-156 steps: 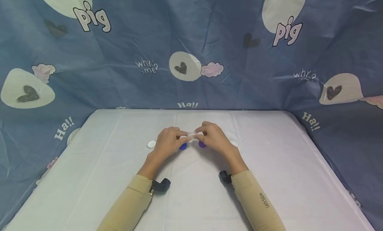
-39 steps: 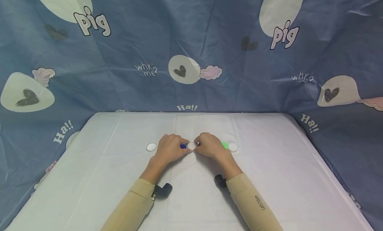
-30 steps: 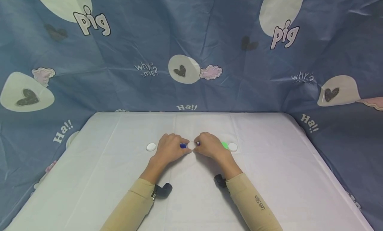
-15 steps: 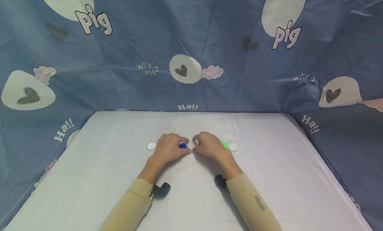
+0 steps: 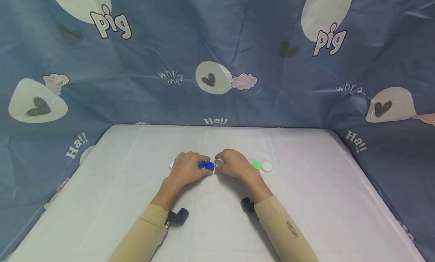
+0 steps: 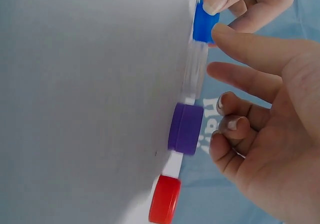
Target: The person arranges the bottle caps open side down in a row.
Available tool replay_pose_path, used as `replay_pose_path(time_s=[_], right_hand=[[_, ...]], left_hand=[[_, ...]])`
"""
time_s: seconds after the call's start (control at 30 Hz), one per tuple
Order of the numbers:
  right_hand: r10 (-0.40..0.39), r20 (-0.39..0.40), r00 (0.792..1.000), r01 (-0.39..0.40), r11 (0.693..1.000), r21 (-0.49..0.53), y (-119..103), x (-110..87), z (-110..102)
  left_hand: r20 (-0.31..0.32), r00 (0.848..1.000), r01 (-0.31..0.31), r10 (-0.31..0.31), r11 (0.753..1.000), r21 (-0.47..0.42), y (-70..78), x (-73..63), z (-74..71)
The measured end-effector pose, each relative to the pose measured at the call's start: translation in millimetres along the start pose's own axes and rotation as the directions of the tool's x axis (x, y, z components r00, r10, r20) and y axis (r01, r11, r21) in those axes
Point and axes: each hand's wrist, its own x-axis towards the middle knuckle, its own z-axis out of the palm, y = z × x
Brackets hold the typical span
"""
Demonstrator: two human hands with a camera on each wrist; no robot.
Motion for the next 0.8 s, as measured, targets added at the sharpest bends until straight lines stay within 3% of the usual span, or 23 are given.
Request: replay_pose_path(time_s=[0.37,0.8], right_hand=[[-0.025,0.016,1.000,0.026,0.999,-0.020,-15,8.0,8],[0.001,0.016,1.000,0.000,1.000,-0.005,-12,7.4,9]], left_hand=[[-0.049,0.999,-0.020,0.019,1.000,-0.017,-5.4,-5.0,-1.8],[-0.046,0.998,-0.038,0.038,0.999,-0.003,-6.7,-3.6,0.0]])
